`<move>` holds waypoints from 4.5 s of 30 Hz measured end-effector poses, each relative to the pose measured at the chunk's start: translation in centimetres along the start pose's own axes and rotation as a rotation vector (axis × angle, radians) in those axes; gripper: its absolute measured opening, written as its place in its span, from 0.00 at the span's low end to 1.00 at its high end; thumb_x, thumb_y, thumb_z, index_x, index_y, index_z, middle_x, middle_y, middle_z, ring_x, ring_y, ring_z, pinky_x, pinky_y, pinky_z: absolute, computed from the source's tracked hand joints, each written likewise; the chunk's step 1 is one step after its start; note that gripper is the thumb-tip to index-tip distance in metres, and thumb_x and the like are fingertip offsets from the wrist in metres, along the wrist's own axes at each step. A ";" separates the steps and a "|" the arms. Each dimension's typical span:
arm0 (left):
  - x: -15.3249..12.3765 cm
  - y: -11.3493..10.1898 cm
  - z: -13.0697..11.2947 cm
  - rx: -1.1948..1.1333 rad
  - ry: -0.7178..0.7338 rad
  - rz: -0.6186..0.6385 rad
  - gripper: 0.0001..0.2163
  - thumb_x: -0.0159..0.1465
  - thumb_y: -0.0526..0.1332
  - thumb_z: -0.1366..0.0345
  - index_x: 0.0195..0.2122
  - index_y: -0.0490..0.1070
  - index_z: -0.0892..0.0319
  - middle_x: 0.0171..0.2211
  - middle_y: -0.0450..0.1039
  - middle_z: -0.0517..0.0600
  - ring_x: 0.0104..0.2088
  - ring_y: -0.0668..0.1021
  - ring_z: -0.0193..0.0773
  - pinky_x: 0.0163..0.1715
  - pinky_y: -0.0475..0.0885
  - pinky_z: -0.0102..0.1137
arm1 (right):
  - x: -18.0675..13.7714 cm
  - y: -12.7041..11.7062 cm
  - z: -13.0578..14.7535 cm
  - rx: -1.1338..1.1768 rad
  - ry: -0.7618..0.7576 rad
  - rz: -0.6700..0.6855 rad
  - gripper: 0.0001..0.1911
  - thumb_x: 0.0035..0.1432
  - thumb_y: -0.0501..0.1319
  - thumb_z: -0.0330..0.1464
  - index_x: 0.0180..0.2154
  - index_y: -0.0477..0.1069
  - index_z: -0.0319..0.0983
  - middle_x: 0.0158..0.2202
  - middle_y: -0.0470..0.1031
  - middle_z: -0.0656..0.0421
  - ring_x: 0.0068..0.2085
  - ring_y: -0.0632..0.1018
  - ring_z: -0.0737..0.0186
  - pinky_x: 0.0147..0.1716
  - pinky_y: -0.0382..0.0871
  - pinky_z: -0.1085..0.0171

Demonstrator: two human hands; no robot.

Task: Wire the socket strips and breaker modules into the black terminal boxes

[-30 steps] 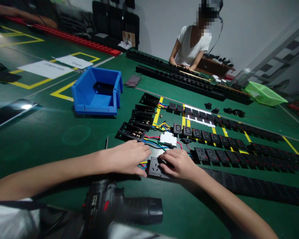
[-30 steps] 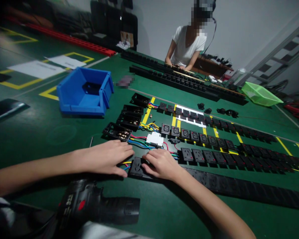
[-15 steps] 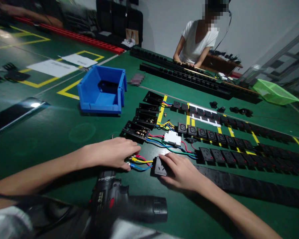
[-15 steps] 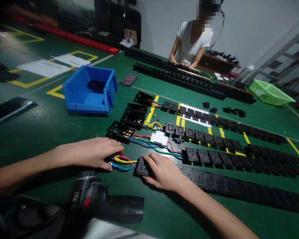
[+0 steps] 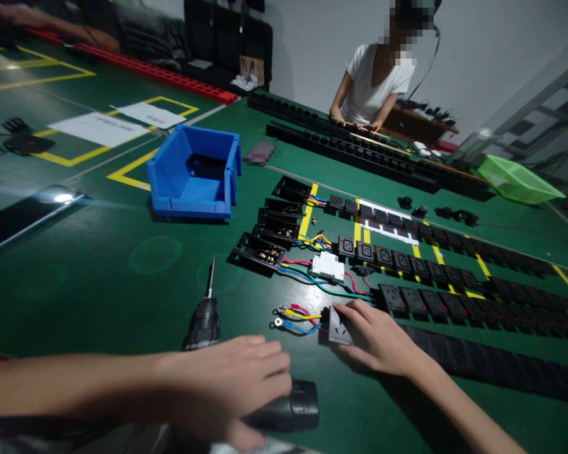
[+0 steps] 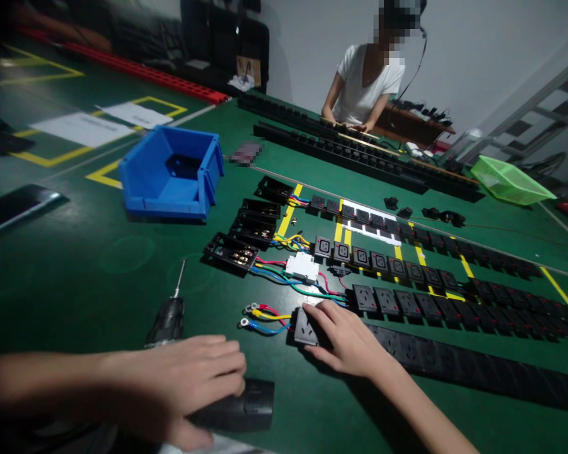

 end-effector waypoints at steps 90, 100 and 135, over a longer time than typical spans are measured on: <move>0.1 -4.5 8.0 0.128 -0.257 -0.068 0.20 0.59 0.63 0.65 0.53 0.66 0.59 0.45 0.71 0.52 0.44 0.74 0.45 0.46 0.68 0.37 | -1.8 -0.8 -1.7 -0.061 0.084 -0.124 0.36 0.60 0.60 0.48 0.64 0.56 0.41 0.49 0.70 0.50 0.47 0.73 0.52 0.44 0.72 0.54; 0.8 -3.2 8.5 0.129 -0.268 -0.075 0.21 0.58 0.63 0.65 0.52 0.65 0.62 0.44 0.70 0.53 0.44 0.73 0.46 0.45 0.68 0.37 | -1.7 -0.8 -1.6 -0.068 0.076 -0.120 0.36 0.61 0.60 0.48 0.65 0.55 0.40 0.48 0.70 0.50 0.46 0.73 0.52 0.42 0.72 0.54; 1.9 -3.4 8.6 0.044 -0.229 -0.148 0.20 0.54 0.63 0.67 0.47 0.64 0.62 0.42 0.70 0.54 0.42 0.74 0.45 0.42 0.69 0.36 | 6.9 -1.5 5.7 0.053 -0.352 -0.213 0.11 0.68 0.55 0.35 0.46 0.72 0.38 0.40 0.72 0.54 0.40 0.72 0.62 0.37 0.63 0.63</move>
Point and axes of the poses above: each hand's wrist, its own x-axis towards the middle knuckle, its own y-axis out of the palm, z = x × y, the point moved 9 cm from there along x, towards the middle knuckle
